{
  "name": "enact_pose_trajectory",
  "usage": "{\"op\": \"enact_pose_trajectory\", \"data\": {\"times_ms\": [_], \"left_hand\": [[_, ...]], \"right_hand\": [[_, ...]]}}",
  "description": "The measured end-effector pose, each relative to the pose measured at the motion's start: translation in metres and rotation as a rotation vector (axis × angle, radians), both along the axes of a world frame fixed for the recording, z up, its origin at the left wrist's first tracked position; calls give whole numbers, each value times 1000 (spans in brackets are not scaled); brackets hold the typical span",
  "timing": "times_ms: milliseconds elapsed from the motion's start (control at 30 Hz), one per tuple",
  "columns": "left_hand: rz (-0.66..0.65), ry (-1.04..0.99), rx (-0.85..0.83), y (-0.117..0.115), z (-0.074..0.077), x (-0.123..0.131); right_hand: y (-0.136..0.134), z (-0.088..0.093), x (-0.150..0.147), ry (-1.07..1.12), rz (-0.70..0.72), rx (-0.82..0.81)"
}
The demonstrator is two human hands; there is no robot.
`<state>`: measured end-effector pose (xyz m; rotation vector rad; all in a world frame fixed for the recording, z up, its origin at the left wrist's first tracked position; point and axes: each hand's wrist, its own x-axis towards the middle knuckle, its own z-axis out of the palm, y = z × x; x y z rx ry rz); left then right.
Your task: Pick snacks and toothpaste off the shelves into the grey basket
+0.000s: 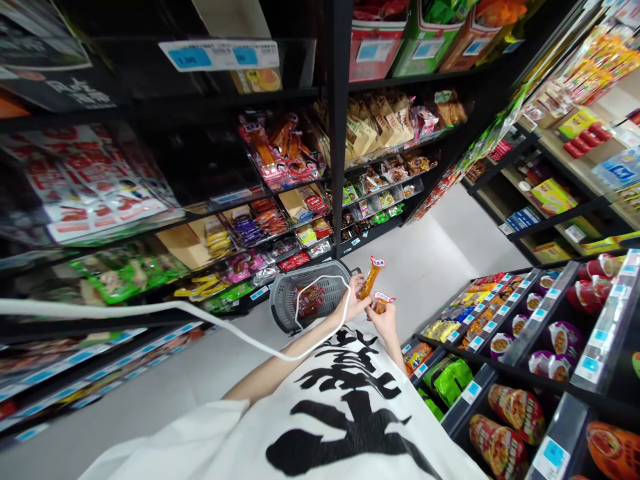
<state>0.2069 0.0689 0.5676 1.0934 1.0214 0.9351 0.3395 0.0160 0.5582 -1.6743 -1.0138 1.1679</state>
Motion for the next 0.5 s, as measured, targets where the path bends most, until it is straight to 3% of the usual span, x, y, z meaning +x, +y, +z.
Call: {"op": "enact_pose_trajectory", "data": {"times_ms": [200, 367, 500], "left_hand": [[3, -237, -270, 3, -10, -2], [-28, -443, -467, 3, -19, -3], [-102, -505, -491, 3, -14, -6]], "right_hand": [[-3, 0, -2, 159, 76, -76], [1, 3, 0, 193, -143, -85], [2, 4, 1, 204, -247, -55]]}}
